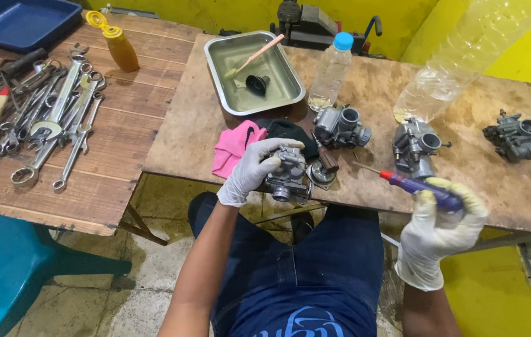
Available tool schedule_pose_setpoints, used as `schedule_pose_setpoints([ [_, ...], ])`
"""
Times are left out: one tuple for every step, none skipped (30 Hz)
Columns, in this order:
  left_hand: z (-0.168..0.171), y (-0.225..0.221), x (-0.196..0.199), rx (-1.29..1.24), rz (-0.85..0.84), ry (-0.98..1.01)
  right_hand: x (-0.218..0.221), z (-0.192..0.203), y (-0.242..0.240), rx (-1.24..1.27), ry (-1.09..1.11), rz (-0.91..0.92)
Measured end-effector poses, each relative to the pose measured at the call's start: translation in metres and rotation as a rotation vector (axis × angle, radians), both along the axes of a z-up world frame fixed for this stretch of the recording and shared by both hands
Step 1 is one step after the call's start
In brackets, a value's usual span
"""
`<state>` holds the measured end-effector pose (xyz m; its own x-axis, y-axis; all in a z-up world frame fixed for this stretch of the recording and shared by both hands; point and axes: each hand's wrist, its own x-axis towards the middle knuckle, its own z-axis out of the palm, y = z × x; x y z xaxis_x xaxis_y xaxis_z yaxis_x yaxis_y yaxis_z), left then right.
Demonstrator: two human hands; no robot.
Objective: The person uses a screwdriver to remove a screw from a carburetor, then removes a small internal component and places it on the table. They continue to manipulate the carburetor body and the removed part with gloved hands.
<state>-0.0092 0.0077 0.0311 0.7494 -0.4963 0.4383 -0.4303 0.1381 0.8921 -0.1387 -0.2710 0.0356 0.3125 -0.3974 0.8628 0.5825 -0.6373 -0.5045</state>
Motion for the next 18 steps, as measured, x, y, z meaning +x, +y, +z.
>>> schedule_pose_setpoints([
  [-0.002,-0.001,0.0,0.002,-0.004,0.002,0.0,0.001,-0.004,0.002,0.002,-0.004],
  [-0.003,-0.001,0.001,0.003,0.009,-0.044,0.001,0.002,-0.007,0.031,0.035,0.003],
  [-0.003,-0.001,0.002,0.003,0.022,-0.09,0.002,0.003,-0.01,0.061,0.068,0.011],
  [-0.005,-0.002,0.004,0.005,0.019,-0.094,0.005,0.011,-0.007,0.063,0.064,0.008],
  [-0.007,-0.002,0.005,-0.014,0.024,-0.106,0.009,0.019,-0.004,0.121,0.13,0.204],
  [-0.009,-0.002,0.007,-0.033,0.032,-0.121,0.012,0.027,-0.001,0.176,0.195,0.402],
  [-0.009,-0.003,0.008,-0.031,0.03,-0.126,0.021,0.029,0.005,0.177,0.189,0.401],
  [-0.008,-0.004,0.008,-0.065,0.06,-0.069,0.03,0.032,0.01,0.13,0.23,0.431],
  [-0.008,-0.004,0.009,-0.099,0.09,-0.012,0.04,0.034,0.016,0.082,0.27,0.46],
  [-0.011,-0.005,0.01,-0.095,0.088,-0.016,0.049,0.041,0.027,0.086,0.266,0.459],
  [-0.015,-0.006,0.012,-0.108,0.097,-0.017,0.058,0.047,0.038,-0.001,0.303,0.512],
  [-0.017,-0.007,0.014,-0.122,0.107,-0.019,0.068,0.055,0.05,-0.089,0.34,0.564],
  [-0.019,-0.005,0.017,-0.119,0.107,-0.025,0.076,0.062,0.055,-0.087,0.334,0.564],
  [-0.021,-0.004,0.019,-0.13,0.082,-0.016,0.083,0.068,0.06,-0.344,0.367,0.571],
  [-0.023,-0.002,0.021,-0.141,0.058,-0.007,0.09,0.074,0.065,-0.601,0.398,0.571],
  [-0.026,-0.002,0.022,-0.137,0.058,-0.009,0.1,0.071,0.067,-0.597,0.395,0.572],
  [-0.029,-0.002,0.024,-0.18,0.039,0.007,0.111,0.069,0.068,-0.71,0.375,0.56],
  [-0.033,-0.002,0.025,-0.226,0.02,0.022,0.121,0.066,0.069,-0.827,0.354,0.547],
])
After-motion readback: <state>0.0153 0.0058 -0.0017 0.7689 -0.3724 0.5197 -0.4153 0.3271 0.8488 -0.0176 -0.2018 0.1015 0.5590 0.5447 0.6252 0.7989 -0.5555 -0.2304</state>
